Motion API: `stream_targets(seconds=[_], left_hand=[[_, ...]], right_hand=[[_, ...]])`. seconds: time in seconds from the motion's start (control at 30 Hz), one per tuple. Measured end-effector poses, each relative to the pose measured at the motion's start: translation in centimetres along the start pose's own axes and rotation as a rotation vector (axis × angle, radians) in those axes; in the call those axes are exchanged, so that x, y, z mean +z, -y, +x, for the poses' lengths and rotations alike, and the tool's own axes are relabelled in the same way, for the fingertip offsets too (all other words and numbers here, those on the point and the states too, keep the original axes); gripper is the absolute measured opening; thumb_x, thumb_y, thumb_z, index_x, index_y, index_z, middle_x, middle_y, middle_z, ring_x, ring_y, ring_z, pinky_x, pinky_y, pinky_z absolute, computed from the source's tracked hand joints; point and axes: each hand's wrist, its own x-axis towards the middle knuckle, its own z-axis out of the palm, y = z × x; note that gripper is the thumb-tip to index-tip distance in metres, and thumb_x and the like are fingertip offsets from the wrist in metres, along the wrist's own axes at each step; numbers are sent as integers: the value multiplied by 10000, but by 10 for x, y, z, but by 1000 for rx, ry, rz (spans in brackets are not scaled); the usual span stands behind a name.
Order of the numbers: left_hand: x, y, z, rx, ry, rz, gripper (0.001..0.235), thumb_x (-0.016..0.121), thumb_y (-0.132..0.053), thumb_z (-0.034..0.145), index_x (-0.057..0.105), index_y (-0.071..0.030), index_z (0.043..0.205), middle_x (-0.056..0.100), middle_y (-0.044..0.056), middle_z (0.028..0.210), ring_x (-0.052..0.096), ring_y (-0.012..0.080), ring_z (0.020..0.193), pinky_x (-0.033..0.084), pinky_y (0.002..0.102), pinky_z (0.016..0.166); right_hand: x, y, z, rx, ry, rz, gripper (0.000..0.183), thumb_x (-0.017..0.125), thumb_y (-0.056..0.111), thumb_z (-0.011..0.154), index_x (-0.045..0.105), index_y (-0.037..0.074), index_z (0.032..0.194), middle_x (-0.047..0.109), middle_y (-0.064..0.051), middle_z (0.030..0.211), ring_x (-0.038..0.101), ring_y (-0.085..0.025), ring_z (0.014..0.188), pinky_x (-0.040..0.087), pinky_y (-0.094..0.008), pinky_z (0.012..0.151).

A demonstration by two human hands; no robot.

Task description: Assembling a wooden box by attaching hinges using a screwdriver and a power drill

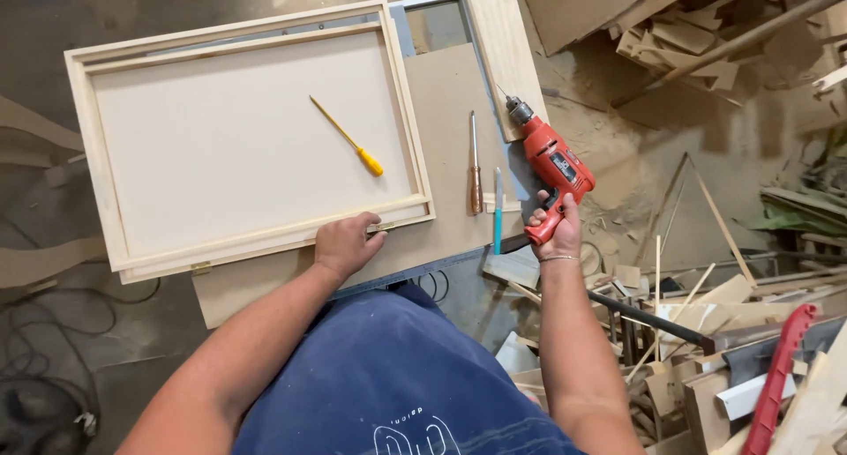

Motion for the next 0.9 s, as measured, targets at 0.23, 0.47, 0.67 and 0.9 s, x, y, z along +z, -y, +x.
stream_targets(seconds=[0.23,0.47,0.67,0.9], left_hand=[[5,9,-6,9,-82,-164,366,705,-535,809,699,-382,1141,767,-20,777,766,301,868,605,454,804],[-15,38,-47,-43,-218,-262,299,707,-516,832,723,-332,1067,768,9,755,762,303,851,608,464,771],[-46,63,-83,-178,-225,-296,186,631,-459,863,770,-337,839,761,-146,764,726,132,743,522,362,630],[-59,125,-114,-428,-269,-331,210,640,-480,850,780,-326,875,769,-63,775,733,228,808,501,403,671]], right_hand=[[4,-4,0,35,-55,-47,409,582,497,993,583,143,1198,783,-49,1111,646,-156,615,537,-283,562],[-25,-8,28,-195,-222,-566,483,712,446,1066,492,37,1194,710,-224,852,738,-336,614,654,-478,596],[35,25,-39,-149,-551,-1606,825,573,749,867,587,-8,1197,657,-321,1251,599,-515,1172,440,-558,975],[62,31,-68,-222,-585,-1578,948,578,700,865,411,38,1522,569,-275,1412,537,-468,1281,389,-537,1066]])
